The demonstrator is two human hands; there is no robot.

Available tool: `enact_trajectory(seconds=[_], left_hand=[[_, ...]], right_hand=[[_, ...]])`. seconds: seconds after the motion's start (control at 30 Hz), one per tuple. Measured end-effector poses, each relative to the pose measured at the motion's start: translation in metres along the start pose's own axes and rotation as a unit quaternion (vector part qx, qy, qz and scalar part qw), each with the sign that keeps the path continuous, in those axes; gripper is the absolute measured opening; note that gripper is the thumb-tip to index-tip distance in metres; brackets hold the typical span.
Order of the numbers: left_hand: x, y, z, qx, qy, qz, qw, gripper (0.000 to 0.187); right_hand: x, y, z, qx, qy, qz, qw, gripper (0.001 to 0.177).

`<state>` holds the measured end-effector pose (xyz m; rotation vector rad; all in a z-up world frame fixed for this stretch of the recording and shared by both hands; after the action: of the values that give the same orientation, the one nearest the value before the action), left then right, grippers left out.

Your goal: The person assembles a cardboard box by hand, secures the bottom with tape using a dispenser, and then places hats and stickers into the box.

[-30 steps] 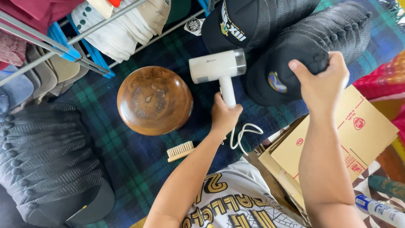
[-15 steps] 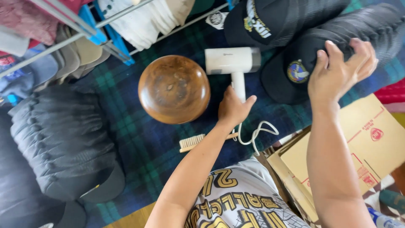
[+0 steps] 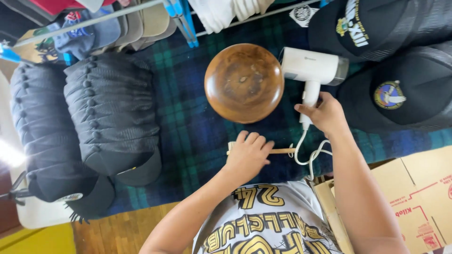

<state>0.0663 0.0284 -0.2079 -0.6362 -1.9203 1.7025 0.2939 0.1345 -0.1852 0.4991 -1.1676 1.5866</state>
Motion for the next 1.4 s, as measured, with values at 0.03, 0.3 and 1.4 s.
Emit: enact_trajectory(seconds=[0.03,0.3,1.4], left_hand=[[0.005,0.009,0.009,0.002,-0.006,-0.001,1.0,0.058],[0.072,-0.014,0.06,-0.116,-0.003,-0.077,0.99,0.008],[0.089,0.012,0.103,-0.178,-0.222,0.086,0.955,0.064]], right_hand=[[0.002,0.002,-0.002,0.006,-0.002,0.002,1.0,0.078],[-0.008,0.019,-0.022,0.077,0.044,-0.174,0.981,0.063],[-0.084,-0.176,0.191,-0.339,0.059,-0.304,0.888,0.047]])
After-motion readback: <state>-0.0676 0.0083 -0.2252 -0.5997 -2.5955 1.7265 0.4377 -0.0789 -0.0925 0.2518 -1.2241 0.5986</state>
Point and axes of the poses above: each hand's wrist, its own z-axis away from the middle knuckle, its own y-axis out of the palm, x = y × z, the point moved 4 cm from there along -z, towards the middle knuckle, and after that the axes turned 15 degrees about -z, right-handed, at the moved point
